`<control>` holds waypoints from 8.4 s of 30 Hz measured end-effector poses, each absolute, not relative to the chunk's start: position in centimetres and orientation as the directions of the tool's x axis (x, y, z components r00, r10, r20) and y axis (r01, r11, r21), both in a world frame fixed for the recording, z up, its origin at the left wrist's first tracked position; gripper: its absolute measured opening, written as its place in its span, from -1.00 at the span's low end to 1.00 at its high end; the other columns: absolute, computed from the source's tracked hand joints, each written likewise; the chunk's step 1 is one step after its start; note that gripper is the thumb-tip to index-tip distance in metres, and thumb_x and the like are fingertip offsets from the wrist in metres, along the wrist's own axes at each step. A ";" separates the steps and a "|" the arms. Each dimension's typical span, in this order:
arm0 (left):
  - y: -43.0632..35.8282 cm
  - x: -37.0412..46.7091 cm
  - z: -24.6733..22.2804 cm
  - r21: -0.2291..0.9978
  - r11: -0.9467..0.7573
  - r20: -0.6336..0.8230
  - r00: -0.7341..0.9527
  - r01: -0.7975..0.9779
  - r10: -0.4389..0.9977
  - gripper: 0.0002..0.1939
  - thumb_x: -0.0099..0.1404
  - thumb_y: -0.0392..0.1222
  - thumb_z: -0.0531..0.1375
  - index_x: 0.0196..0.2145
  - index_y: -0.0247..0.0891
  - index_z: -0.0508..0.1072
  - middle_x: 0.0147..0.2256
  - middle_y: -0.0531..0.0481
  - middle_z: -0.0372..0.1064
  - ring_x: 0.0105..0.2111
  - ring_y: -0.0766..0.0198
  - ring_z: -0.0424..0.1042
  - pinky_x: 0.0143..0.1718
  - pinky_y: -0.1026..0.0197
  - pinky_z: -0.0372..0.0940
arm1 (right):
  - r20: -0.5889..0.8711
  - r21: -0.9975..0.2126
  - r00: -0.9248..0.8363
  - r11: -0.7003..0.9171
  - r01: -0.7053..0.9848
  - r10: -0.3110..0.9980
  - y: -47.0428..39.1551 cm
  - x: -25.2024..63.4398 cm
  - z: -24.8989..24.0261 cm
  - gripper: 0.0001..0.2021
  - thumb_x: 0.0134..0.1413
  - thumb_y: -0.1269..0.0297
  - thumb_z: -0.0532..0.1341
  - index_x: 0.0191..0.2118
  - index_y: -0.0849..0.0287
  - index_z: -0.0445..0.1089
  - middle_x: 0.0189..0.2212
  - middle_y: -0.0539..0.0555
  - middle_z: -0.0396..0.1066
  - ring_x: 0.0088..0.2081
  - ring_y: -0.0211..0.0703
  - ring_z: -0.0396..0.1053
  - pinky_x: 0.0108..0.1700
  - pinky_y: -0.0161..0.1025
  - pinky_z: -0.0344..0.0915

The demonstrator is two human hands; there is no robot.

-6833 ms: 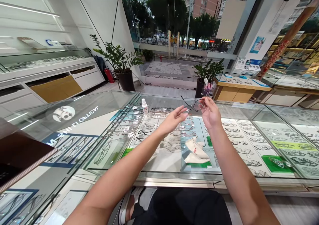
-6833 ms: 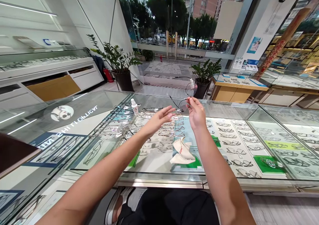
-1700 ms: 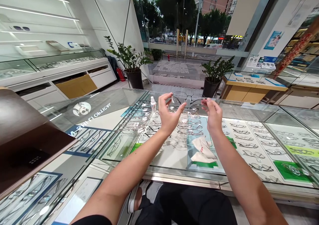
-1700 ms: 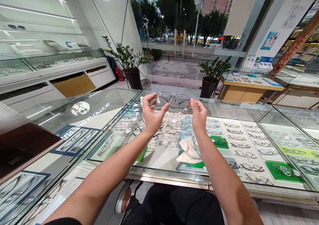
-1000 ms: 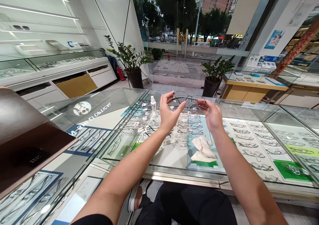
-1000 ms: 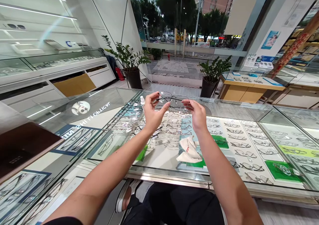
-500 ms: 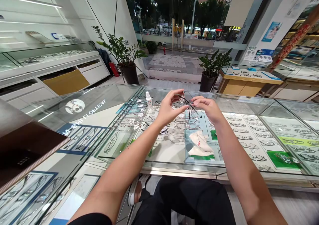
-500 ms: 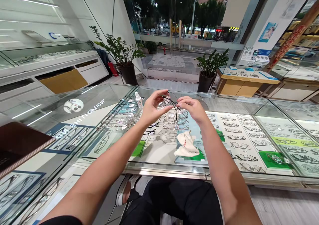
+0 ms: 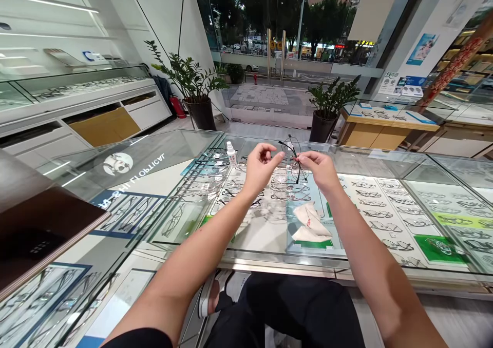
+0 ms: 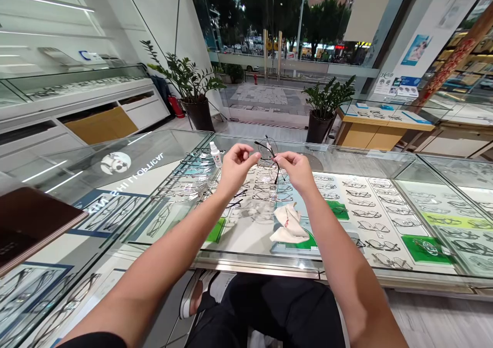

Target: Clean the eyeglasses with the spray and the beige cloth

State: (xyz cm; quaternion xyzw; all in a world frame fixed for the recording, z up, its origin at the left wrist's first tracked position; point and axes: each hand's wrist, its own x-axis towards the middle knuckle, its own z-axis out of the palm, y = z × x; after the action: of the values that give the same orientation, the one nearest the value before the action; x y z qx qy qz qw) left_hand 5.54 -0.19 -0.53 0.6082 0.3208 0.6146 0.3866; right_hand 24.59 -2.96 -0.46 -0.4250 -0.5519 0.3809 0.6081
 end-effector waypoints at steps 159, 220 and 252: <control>0.2 6.3 -1.4 0.673 -0.727 0.689 0.238 0.140 0.684 -0.79 0.51 -0.01 0.17 -0.21 -0.18 0.43 -0.16 -0.06 0.56 -0.13 0.16 0.51 -0.02 0.11 0.32 | 0.823 -0.459 0.179 0.446 0.768 0.539 -5.1 22.5 -1.0 -0.75 0.36 0.05 0.23 -0.09 0.09 0.55 -0.32 0.08 0.49 -0.34 -0.13 0.42 -0.27 -0.19 0.31; 1.5 4.2 0.5 0.749 -0.642 0.640 0.076 0.162 0.765 -0.80 0.38 -0.01 0.29 -0.13 -0.12 0.63 0.28 -0.11 0.40 0.37 -0.08 0.25 0.41 -0.22 0.09 | 0.799 -0.555 0.205 0.562 0.613 0.565 -4.6 21.9 -1.6 -0.86 0.27 0.20 0.30 -0.17 0.07 0.61 -0.14 0.12 0.68 -0.04 0.04 0.57 0.16 0.09 0.40; 4.0 2.7 0.9 0.872 -0.290 0.393 0.211 -0.393 0.895 -0.20 0.38 0.03 0.30 0.41 0.14 -0.04 -0.02 -0.05 0.45 -0.03 0.12 0.54 -0.14 0.06 0.52 | 0.672 -0.735 0.319 0.549 0.398 0.668 -3.7 23.3 -1.5 -0.82 0.28 0.14 0.25 -0.24 0.11 0.51 -0.16 0.13 0.62 -0.08 0.00 0.51 0.05 -0.01 0.38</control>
State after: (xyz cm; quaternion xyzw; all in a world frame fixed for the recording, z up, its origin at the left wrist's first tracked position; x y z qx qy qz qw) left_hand 2.70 4.03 0.93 0.5503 0.2278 0.5852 0.5503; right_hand 23.25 -3.74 -1.52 -0.4639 -0.5746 0.1015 0.6666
